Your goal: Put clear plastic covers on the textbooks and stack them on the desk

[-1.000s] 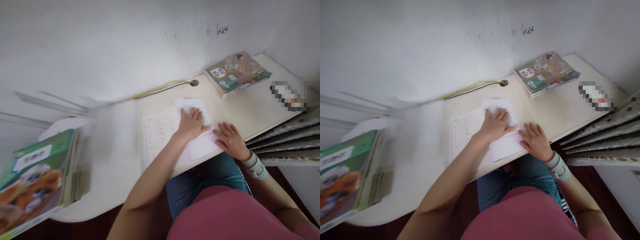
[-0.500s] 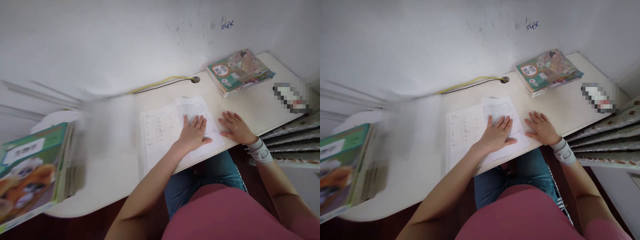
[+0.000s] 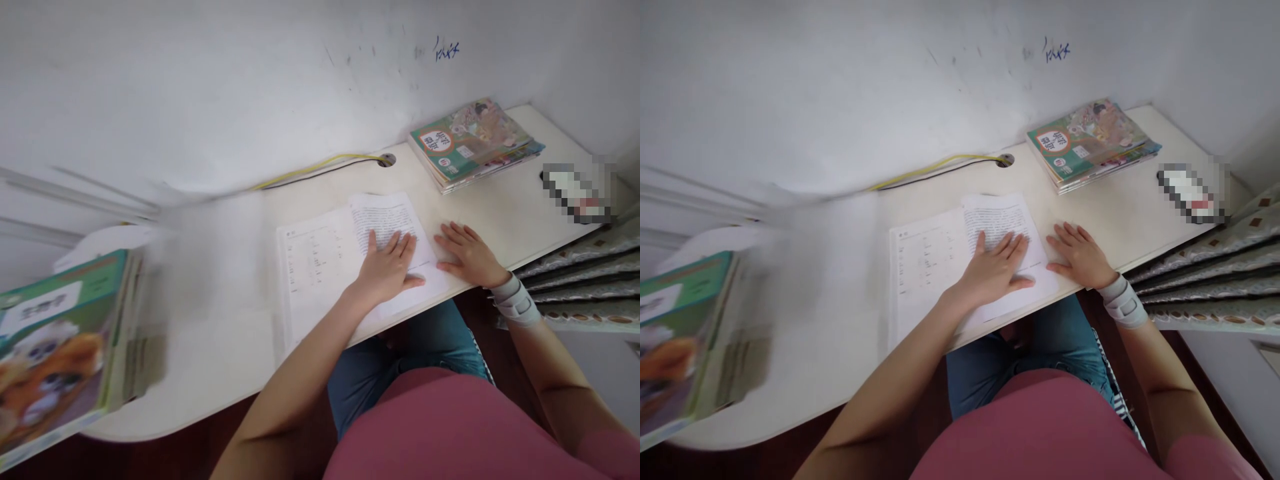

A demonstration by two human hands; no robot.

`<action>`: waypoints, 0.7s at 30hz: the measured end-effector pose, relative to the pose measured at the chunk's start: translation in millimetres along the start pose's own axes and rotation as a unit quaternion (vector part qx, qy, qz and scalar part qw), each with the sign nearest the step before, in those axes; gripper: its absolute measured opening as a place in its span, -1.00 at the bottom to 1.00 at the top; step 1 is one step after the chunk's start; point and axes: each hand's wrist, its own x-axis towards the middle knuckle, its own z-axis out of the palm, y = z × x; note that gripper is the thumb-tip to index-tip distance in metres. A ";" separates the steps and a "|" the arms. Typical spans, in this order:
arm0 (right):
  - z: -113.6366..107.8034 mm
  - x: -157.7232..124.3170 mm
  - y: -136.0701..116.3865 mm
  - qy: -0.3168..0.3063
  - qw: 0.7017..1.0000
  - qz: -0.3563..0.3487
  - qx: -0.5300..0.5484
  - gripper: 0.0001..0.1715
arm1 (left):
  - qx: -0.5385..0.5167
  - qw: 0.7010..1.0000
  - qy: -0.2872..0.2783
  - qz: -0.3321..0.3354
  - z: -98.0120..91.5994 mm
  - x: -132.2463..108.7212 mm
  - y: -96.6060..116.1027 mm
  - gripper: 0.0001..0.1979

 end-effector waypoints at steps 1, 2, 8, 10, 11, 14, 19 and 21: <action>0.8 0.2 0.8 0.009 1.000 0.006 0.006 -0.33 | 0.003 1.000 0.009 -0.005 -1.2 -2.9 -0.2 -0.18; 1.6 0.4 1.5 0.018 1.000 0.014 0.010 -0.33 | 0.008 1.000 0.019 -0.015 -2.4 -5.7 -0.4 -0.17; 4.7 1.6 1.6 0.024 0.999 0.027 0.003 -0.36 | 0.015 0.998 -0.007 -0.061 -2.8 -5.4 1.8 -0.15; 4.7 1.7 1.2 0.021 0.999 0.024 0.000 -0.36 | 0.008 0.998 -0.012 -0.056 -1.3 0.6 4.2 -0.15; 4.6 1.8 1.1 0.020 1.000 0.023 -0.001 -0.36 | 0.005 0.999 -0.010 -0.053 -0.7 3.5 5.3 -0.14; 4.2 1.7 1.5 0.020 1.000 0.022 -0.004 -0.35 | 0.000 0.999 -0.002 -0.049 0.6 7.9 7.0 -0.13; 4.7 1.2 2.7 0.023 1.000 0.016 -0.006 -0.35 | -0.006 1.000 -0.006 -0.029 3.7 1.9 4.9 -0.17; 5.2 1.1 3.4 0.024 1.000 0.013 -0.004 -0.35 | -0.008 1.000 -0.009 -0.027 4.8 1.0 4.5 -0.17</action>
